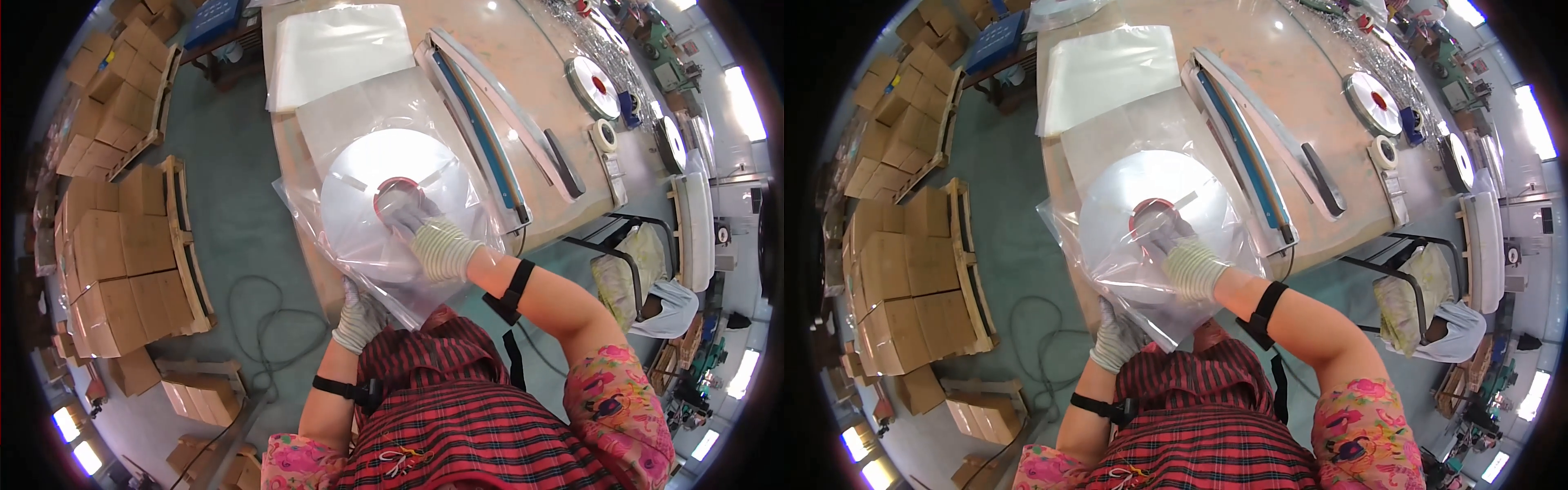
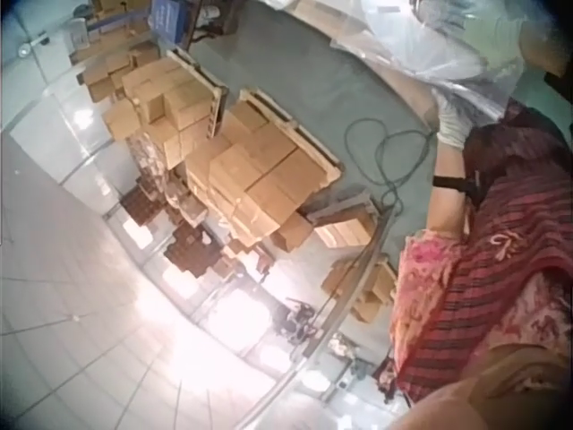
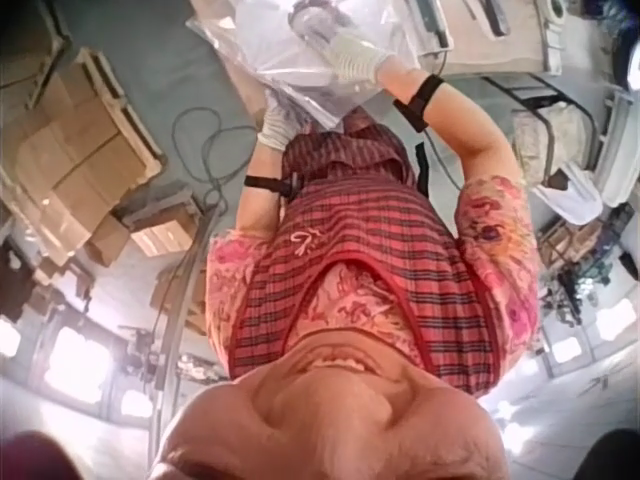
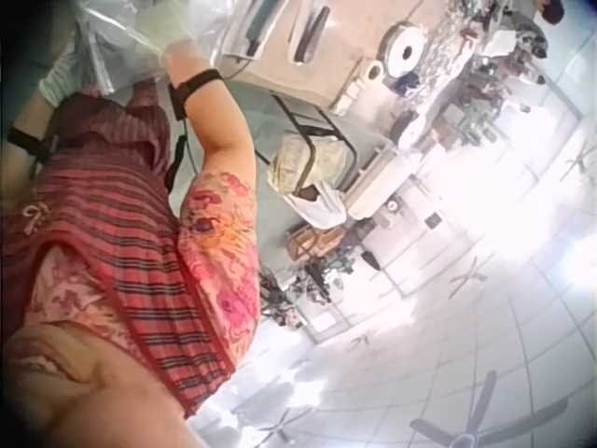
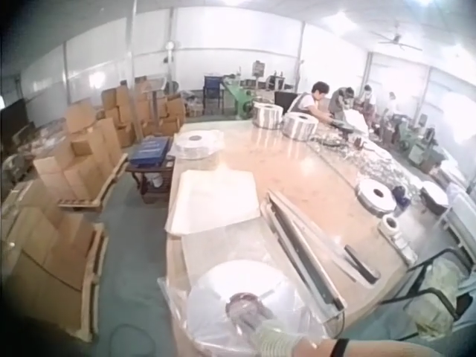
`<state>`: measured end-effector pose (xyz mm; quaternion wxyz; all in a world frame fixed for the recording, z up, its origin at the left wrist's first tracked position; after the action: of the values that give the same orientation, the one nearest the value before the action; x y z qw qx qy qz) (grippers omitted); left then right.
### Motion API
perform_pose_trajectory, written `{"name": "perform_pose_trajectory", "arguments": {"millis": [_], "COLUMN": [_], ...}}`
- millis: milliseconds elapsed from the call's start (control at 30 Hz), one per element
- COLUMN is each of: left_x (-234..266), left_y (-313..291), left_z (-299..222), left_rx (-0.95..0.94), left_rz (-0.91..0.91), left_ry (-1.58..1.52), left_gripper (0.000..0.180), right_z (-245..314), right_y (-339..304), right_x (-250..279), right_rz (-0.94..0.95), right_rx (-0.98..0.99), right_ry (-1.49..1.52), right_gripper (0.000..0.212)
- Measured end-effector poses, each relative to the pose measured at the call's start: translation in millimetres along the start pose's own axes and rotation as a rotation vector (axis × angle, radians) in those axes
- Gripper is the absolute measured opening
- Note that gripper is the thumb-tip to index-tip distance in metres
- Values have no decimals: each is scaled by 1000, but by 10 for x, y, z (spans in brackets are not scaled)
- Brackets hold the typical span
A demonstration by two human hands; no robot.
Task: Packaging large metallic reels into plastic bags and sealing them with a heat sealer.
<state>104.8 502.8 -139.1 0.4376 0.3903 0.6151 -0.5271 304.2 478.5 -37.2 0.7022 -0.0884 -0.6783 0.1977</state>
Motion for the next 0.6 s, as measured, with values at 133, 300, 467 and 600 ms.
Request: {"name": "perform_pose_trajectory", "arguments": {"millis": [133,300,467,600], "left_x": [245,-145,-73,201], "left_y": [-153,-198,-232,-325], "left_z": [-76,-57,-121,-171], "left_rx": [-85,65,33,4], "left_rz": [-261,-489,-465,-440], "left_ry": [556,958,928,1324], "left_gripper": [66,34,28,34], "right_z": [103,87,6,80], "right_y": [91,200,281,191], "right_x": [-68,-373,-276,-255], "right_rz": [37,-152,-284,-459], "right_rx": [28,49,16,-45], "right_ry": [90,2,127,473], "right_gripper": [85,74,59,43]}}
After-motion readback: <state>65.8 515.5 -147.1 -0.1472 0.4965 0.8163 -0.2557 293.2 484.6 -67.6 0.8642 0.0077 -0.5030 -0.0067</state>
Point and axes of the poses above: each hand's wrist, its own y-axis towards the middle knuckle, its own x-axis out of the back of the hand, z = x × y, the point moved 2 cm from there along y, towards the middle knuckle, and after that the axes turned 8 degrees about z, right-handed, at the moved point
